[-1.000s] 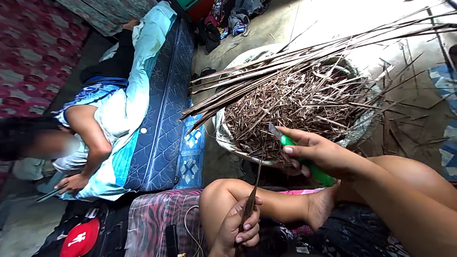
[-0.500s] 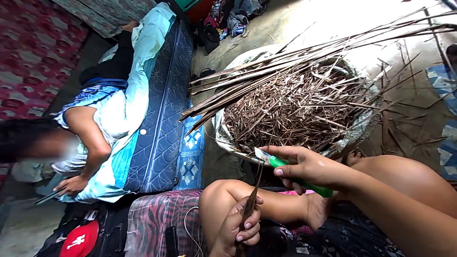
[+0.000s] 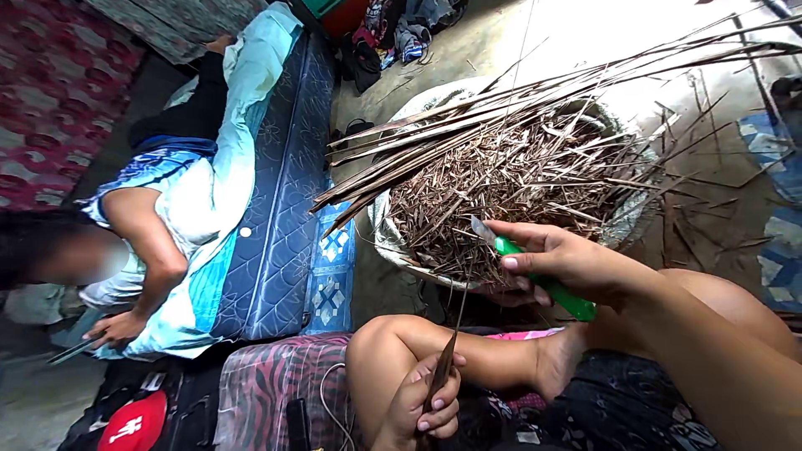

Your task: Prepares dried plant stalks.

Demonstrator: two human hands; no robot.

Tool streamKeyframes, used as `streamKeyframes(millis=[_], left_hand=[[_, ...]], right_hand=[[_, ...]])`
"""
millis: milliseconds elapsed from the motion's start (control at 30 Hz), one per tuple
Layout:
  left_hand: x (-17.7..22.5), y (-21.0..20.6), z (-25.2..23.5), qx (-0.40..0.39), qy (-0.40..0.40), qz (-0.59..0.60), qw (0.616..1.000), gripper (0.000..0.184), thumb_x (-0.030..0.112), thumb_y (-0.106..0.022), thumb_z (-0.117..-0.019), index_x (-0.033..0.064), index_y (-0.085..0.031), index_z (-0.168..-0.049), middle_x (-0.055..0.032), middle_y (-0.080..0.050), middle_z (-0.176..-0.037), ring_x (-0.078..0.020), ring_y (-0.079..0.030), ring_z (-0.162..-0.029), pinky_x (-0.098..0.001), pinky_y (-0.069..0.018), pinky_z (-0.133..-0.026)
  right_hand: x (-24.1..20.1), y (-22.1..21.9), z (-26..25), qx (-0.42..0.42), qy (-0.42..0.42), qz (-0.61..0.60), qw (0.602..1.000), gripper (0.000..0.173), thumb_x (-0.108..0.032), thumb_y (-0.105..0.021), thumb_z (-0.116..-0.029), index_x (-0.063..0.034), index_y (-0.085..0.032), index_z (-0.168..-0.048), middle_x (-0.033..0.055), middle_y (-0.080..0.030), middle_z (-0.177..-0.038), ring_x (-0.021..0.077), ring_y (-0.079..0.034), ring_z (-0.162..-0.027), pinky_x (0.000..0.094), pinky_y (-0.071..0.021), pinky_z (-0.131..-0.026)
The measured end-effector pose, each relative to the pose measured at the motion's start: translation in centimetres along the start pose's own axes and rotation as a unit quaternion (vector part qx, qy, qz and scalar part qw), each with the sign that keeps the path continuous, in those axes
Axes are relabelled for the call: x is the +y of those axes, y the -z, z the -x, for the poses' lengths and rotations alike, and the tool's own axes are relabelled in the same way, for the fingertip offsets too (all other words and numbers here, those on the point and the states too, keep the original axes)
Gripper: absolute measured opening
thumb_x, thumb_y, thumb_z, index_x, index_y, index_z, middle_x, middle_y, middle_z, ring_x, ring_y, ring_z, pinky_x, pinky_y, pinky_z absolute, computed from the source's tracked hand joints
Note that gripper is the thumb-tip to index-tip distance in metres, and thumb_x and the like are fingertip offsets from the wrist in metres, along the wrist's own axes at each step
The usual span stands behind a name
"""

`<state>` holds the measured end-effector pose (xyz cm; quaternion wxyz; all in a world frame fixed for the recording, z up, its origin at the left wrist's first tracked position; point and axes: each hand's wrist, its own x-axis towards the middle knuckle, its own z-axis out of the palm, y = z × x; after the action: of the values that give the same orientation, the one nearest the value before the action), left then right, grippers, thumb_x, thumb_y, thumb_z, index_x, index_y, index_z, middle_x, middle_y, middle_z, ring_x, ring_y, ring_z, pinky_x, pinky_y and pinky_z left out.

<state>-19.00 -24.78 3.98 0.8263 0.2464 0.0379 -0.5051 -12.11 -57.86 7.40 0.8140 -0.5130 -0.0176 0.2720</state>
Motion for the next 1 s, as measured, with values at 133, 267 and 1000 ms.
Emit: streamKeyframes(millis=[133,267,1000], left_hand=[[0.4,-0.1,0.1,0.005,-0.007,-0.016,1.0,0.034,0.022,-0.062,-0.1012,0.0132,-0.062,-0.134,0.0037,-0.065,-0.08,-0.0018,-0.057,-0.054,-0.0152,-0.0478,-0.049],[0.4,-0.1,0.1,0.009,-0.006,-0.013,1.0,0.034,0.023,-0.063,-0.1008,0.0123,-0.062,-0.133,0.004,-0.064,-0.077,-0.0017,-0.056,-0.053,-0.015,-0.0472,-0.048],[0.9,-0.3,-0.1,0.176,-0.078,-0.111,0.975,0.035,0.024,-0.049,-0.1048,0.0089,-0.062,-0.134,0.0037,-0.058,-0.068,-0.0018,-0.049,-0.045,-0.016,-0.043,-0.042]], right_hand=[[-0.3,0.1,0.1,0.057,0.021,-0.008,0.998,0.057,-0.014,-0.056,-0.1034,-0.021,-0.04,-0.157,-0.0003,-0.062,-0.079,0.0047,-0.06,-0.055,0.0171,-0.0529,-0.048],[-0.5,1.0,0.3,0.067,0.045,-0.038,0.996,0.057,-0.011,-0.053,-0.1029,-0.0235,-0.041,-0.157,-0.0001,-0.06,-0.072,0.0042,-0.059,-0.053,0.0161,-0.0527,-0.048],[-1.8,5.0,0.7,0.506,0.294,-0.242,0.774,0.032,-0.033,-0.044,-0.1118,-0.0317,-0.042,-0.144,-0.0064,-0.062,-0.081,0.0051,-0.06,-0.057,0.0185,-0.0519,-0.053]])
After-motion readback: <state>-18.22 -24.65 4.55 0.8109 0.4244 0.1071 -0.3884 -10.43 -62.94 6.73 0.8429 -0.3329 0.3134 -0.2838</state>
